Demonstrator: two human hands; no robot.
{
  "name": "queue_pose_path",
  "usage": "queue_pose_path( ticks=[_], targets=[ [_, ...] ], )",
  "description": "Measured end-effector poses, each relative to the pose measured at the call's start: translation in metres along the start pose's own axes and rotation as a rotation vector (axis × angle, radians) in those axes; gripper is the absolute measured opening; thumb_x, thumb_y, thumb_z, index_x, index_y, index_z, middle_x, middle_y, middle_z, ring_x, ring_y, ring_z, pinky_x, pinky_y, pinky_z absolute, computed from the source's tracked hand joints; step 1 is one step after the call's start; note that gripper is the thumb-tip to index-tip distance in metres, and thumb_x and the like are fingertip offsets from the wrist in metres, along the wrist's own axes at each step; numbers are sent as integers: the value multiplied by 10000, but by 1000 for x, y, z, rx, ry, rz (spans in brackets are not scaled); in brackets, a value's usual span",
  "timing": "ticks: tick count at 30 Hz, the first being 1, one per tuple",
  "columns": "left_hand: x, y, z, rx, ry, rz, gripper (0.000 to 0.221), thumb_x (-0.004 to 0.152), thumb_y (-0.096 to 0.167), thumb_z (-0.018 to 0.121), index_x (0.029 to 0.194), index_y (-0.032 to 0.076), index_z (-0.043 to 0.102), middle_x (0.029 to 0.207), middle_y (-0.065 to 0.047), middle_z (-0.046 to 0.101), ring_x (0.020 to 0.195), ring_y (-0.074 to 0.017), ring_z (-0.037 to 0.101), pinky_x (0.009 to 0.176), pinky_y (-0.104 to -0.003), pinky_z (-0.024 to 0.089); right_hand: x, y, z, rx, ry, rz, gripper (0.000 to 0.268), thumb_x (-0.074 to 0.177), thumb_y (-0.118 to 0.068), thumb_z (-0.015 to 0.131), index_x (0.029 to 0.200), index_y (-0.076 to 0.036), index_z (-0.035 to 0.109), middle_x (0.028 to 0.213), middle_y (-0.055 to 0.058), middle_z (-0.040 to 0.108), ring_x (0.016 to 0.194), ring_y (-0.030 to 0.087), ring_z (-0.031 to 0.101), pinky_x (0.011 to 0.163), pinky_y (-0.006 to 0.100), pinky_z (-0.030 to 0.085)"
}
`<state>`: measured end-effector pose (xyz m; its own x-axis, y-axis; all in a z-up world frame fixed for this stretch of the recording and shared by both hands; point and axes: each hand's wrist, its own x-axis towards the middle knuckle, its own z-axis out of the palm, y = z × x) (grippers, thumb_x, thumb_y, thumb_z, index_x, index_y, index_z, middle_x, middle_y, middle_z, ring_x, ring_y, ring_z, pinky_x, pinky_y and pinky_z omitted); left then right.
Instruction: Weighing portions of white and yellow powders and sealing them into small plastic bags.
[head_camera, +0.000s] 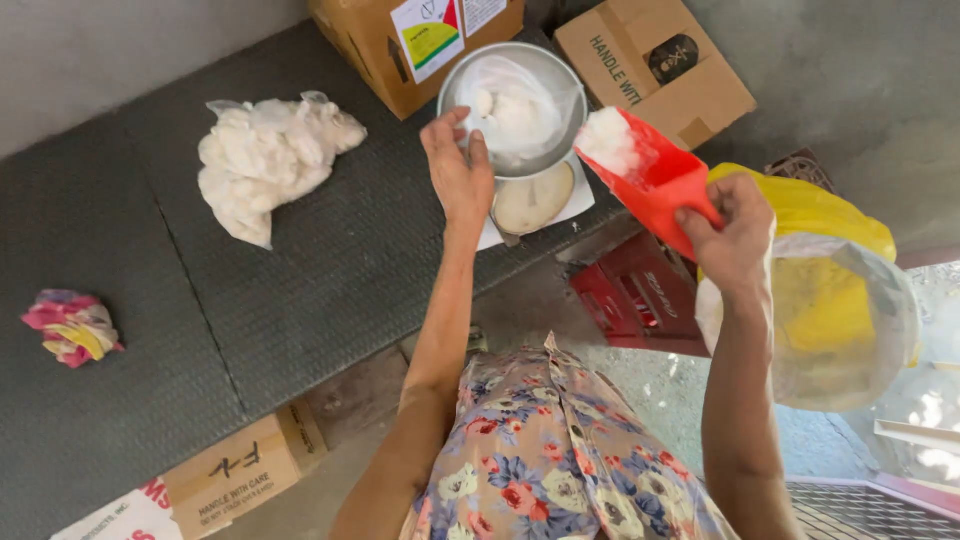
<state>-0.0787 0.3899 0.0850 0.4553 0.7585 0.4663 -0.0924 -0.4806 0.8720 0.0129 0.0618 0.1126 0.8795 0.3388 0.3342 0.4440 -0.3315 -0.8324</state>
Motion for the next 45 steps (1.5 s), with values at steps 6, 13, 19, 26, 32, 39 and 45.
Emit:
queue_pose_path(
  ticks=[6,13,19,26,32,39,45],
  targets=[
    [63,-63,15,152,-149,144,600,896,72,745,1414,-29,459,1344,-279,503,1198,-421,581,1024,-451,515,55,-41,53,-16,-107,-86,301,864,47,791,1063,4,569,919,58,653,872,109,612,788,263,514],
    [84,-111,41,301,-412,159,511,836,153,788,1245,-75,583,1144,-299,629,1050,-458,639,912,-486,524,91,-58,94,-418,-149,-136,357,787,-149,852,1071,-54,659,953,176,719,890,341,696,770,445,532],
    [82,-64,33,7,-311,-57,215,927,123,688,1035,-52,750,799,-164,722,725,-261,679,686,-391,536,110,-72,111,-446,-264,-139,355,799,-225,775,1105,-94,651,928,173,720,886,388,699,778,484,534],
    [86,-63,43,-610,-405,-375,201,1004,115,664,1064,-52,756,757,9,636,633,-51,493,574,-216,399,135,-108,116,-693,-375,-265,261,833,-160,709,1088,-120,670,908,172,724,868,400,695,728,513,519],
    [86,-85,50,-672,-378,-449,223,979,105,692,1119,-56,757,795,-3,682,639,-49,521,575,-209,411,146,-127,97,-919,-378,-354,340,829,-119,695,1164,-167,725,916,162,746,860,366,726,688,489,541],
    [84,-70,53,-729,-354,-492,206,996,80,659,1135,-48,743,881,-17,736,736,-57,625,658,-203,492,133,-159,111,-897,-405,-490,266,832,-145,707,1095,-161,742,857,130,750,779,360,726,631,486,541],
    [86,-84,47,-673,-354,-463,203,991,66,656,1136,-38,755,817,3,696,643,-46,526,550,-207,383,139,-164,113,-994,-356,-588,278,784,-130,724,1061,-159,728,811,112,744,741,326,732,561,462,531]
  ],
)
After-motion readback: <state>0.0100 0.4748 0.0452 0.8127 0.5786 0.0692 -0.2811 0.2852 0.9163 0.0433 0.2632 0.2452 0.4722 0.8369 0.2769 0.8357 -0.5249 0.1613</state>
